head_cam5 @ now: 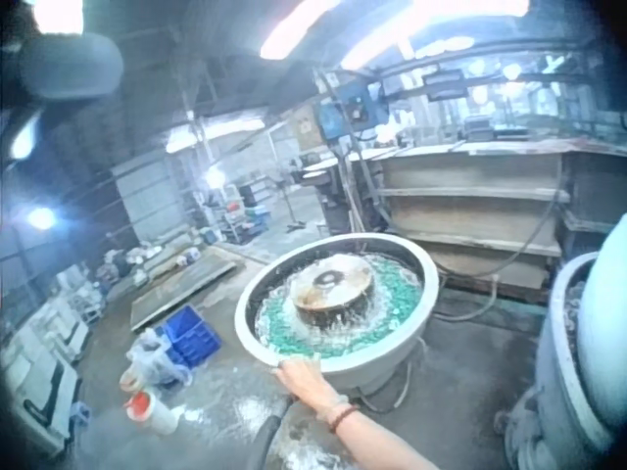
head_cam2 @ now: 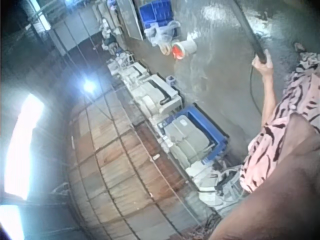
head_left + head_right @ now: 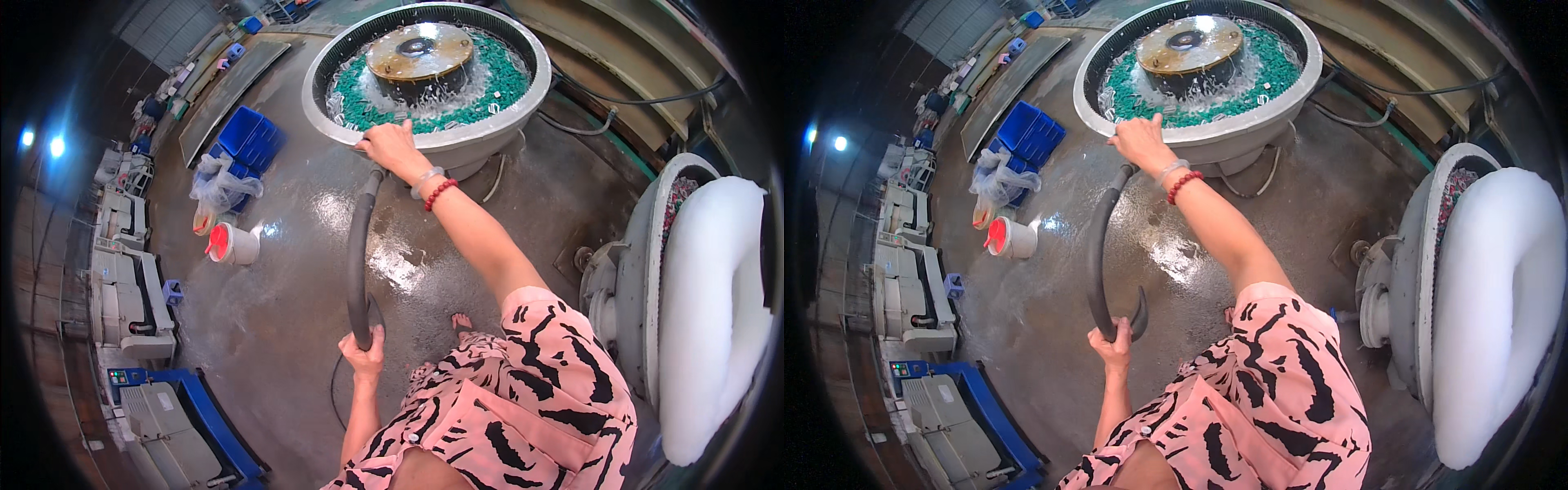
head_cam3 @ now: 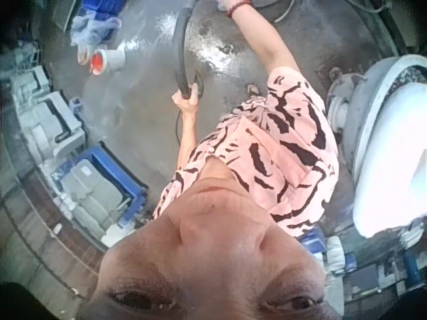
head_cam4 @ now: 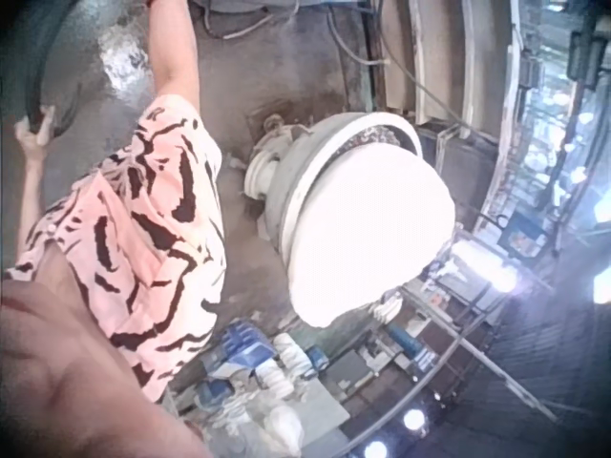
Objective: The person uses a water hose to rinse a vibratory finishing machine containing green media and then opens the lid of a centrifugal finishing machine to check the contents before closing and securing it.
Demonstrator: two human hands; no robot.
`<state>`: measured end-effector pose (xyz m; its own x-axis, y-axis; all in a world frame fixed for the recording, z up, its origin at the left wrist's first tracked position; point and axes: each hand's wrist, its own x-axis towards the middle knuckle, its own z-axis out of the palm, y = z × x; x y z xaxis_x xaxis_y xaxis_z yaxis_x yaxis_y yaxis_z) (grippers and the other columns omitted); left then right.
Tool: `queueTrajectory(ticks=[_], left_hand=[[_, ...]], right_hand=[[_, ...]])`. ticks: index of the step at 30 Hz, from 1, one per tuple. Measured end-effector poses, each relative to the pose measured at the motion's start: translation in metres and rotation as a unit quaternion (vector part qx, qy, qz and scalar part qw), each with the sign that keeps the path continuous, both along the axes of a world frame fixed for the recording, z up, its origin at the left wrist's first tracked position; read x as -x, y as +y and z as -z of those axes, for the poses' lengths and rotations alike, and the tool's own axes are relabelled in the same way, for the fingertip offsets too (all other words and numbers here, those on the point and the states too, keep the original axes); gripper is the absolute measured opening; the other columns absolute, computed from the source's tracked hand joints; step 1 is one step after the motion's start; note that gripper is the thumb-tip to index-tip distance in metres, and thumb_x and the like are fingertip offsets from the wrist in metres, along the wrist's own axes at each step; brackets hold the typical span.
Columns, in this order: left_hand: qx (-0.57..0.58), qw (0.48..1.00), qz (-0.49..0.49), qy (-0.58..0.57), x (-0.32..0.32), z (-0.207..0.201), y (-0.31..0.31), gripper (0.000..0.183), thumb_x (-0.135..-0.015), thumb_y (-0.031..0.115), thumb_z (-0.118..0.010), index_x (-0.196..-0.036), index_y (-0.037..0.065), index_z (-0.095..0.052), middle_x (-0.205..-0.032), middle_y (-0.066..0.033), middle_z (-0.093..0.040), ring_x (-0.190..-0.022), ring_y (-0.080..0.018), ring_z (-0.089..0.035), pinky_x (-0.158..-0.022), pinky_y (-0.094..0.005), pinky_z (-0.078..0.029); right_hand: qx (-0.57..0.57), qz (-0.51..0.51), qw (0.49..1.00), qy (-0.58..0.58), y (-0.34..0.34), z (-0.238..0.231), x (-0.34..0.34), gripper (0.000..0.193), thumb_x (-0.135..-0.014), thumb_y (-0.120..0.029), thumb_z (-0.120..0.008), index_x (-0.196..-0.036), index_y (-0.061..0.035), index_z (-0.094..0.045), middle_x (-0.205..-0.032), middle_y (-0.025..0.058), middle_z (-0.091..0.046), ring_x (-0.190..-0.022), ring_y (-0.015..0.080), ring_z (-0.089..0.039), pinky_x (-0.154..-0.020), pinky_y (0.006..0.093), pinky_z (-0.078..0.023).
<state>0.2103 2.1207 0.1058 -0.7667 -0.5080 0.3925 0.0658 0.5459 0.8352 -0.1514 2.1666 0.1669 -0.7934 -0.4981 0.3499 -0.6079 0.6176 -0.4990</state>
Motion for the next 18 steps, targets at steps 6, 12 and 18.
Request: queueTrajectory(ticks=[6,12,18], left_hand=[[-0.072,0.995,-0.055,-0.037,-0.035,-0.005,0.005,0.020,-0.079,0.003,-0.063,-0.063,0.001,-0.052,-0.046,-0.0018,-0.049,-0.039,-0.0068,-0.044,-0.037,-0.0225,-0.032],[-0.120,0.986,-0.101,-0.061,-0.118,-0.005,-0.010,0.023,-0.080,0.005,-0.063,-0.062,0.002,-0.049,-0.046,-0.0014,-0.048,-0.037,-0.0072,-0.043,-0.036,-0.0227,-0.031],[-0.261,0.948,-0.176,0.034,-0.214,-0.012,-0.026,0.019,-0.080,0.004,-0.057,-0.065,0.003,-0.046,-0.046,-0.0016,-0.042,-0.035,-0.0098,-0.035,-0.039,-0.0267,-0.033]], right_hand=[[0.145,0.065,0.982,-0.103,0.054,0.064,-0.051,0.041,-0.092,-0.041,-0.045,-0.121,-0.0145,-0.057,-0.111,0.0149,-0.060,-0.107,0.0314,-0.055,-0.088,0.0428,-0.043],[-0.123,0.095,0.951,-0.266,0.168,0.243,-0.163,0.041,-0.089,-0.037,-0.051,-0.122,-0.0129,-0.055,-0.123,0.0171,-0.052,-0.115,0.0371,-0.050,-0.088,0.0633,-0.037],[-0.296,0.106,0.843,-0.437,0.222,0.310,-0.300,0.032,-0.080,-0.027,-0.062,-0.109,-0.0137,-0.065,-0.119,0.0155,-0.059,-0.110,0.0321,-0.057,-0.094,0.0517,-0.041]])
